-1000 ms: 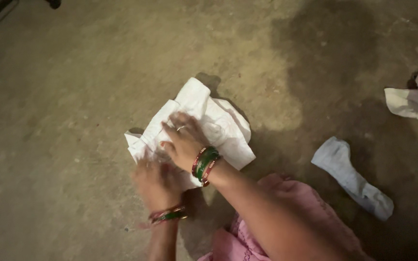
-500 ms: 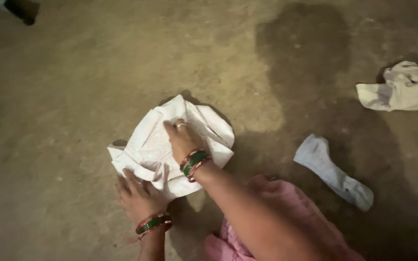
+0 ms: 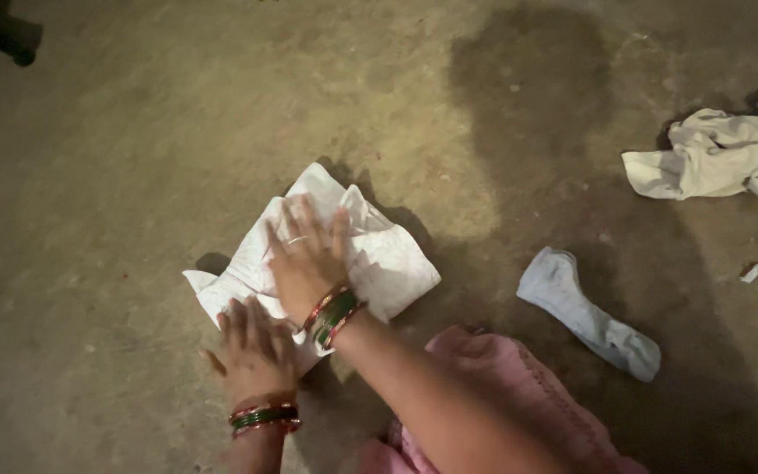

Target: The person folds a white shirt on the floor, smoothing and aligning the fabric, then places it on a small stack. They then pick up a beige t-shirt, unfold it, and begin folding it in the same manner.

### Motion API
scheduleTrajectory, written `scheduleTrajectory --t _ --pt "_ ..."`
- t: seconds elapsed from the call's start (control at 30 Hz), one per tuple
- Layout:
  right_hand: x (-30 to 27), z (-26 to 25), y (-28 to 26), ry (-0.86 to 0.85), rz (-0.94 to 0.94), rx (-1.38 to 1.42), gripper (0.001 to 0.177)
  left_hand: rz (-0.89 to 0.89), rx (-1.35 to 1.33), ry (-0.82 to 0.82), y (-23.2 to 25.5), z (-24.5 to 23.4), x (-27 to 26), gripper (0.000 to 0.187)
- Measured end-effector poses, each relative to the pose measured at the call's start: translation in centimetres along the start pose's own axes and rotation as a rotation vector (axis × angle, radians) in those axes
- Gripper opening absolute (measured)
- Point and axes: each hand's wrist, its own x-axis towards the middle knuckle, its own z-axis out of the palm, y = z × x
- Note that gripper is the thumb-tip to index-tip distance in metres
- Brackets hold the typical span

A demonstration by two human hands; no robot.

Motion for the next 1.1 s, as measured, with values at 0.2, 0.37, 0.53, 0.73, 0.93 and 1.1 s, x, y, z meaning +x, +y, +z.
scheduleTrajectory --t 0.2,0.37,0.53,0.73,0.93,1.1 --pt "-2.5 2.0 -2.7 -0.345 -0.351 0.317 0.065 0.095 0.107 0.052 -1.2 1.1 3.0 0.093" --pt "0.9 4.0 1.3 -0.546 -0.199 -0.029 0.075 -0.009 -0.173 0.145 0.4 2.5 2.0 0.067" --pt "2.4 4.3 5.6 -0.468 0.001 -0.041 0.071 -0.012 -0.203 0.191 0.5 1.6 1.6 0.06" --pt "3.3 4.1 7.7 -0.465 0.102 -0.081 0.065 -0.025 -0.201 0.155 0.7 1.3 1.7 0.061" --pt "3.5 5.2 8.9 -0.461 0.122 -0.065 0.064 -0.159 -0.781 0.279 -1.7 0.7 2.1 0.057" --pt "3.2 5.8 9.0 -0.414 0.135 -0.026 0.061 -0.76 -0.895 -0.041 -3.7 -1.1 2.1 0.058"
